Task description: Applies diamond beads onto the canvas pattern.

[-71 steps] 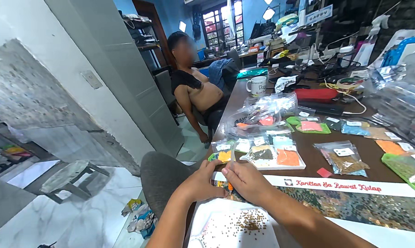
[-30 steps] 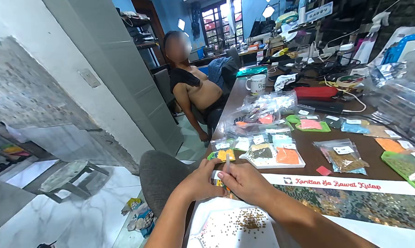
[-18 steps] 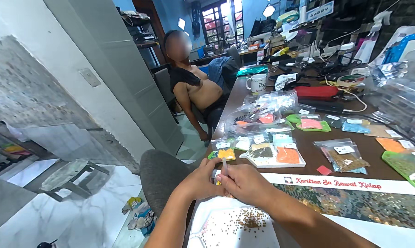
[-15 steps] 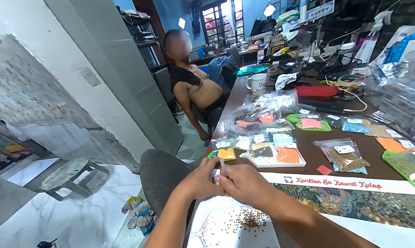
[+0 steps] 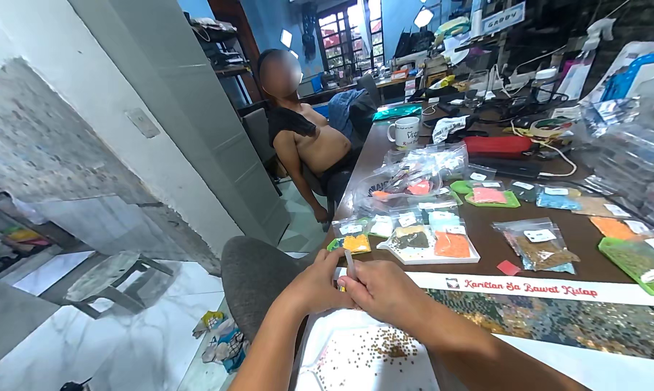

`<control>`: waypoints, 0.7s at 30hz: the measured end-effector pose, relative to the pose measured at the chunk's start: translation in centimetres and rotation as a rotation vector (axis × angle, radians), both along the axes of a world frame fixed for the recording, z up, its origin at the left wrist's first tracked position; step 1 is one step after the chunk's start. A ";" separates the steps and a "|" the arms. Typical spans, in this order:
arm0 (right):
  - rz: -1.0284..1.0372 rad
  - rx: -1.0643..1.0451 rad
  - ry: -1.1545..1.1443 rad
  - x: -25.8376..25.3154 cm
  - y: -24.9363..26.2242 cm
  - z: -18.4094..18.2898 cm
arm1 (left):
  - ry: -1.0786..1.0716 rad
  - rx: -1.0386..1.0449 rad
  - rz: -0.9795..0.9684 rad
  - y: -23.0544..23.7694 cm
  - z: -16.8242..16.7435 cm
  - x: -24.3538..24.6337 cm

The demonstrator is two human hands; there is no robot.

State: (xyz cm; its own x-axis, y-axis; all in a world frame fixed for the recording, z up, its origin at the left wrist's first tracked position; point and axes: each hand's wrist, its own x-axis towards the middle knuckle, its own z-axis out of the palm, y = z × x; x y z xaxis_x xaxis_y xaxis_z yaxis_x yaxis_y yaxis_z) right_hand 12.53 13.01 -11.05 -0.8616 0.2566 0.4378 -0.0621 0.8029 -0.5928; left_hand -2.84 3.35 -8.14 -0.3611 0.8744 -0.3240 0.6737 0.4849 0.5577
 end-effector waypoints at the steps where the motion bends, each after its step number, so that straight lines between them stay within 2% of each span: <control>1: -0.003 -0.004 0.004 0.0 0.0 -0.1 | 0.001 0.003 0.001 0.0 0.0 0.0; 7: -0.022 -0.122 -0.059 0.3 0.2 0.3 | -0.035 0.026 -0.021 -0.3 0.1 -0.3; 11: -0.031 -0.116 -0.001 0.2 0.3 0.0 | -0.091 0.058 -0.021 -0.4 -0.2 -0.7; 21: -0.001 -0.087 0.027 0.1 0.3 -0.5 | -0.009 0.007 -0.025 -0.3 0.2 0.0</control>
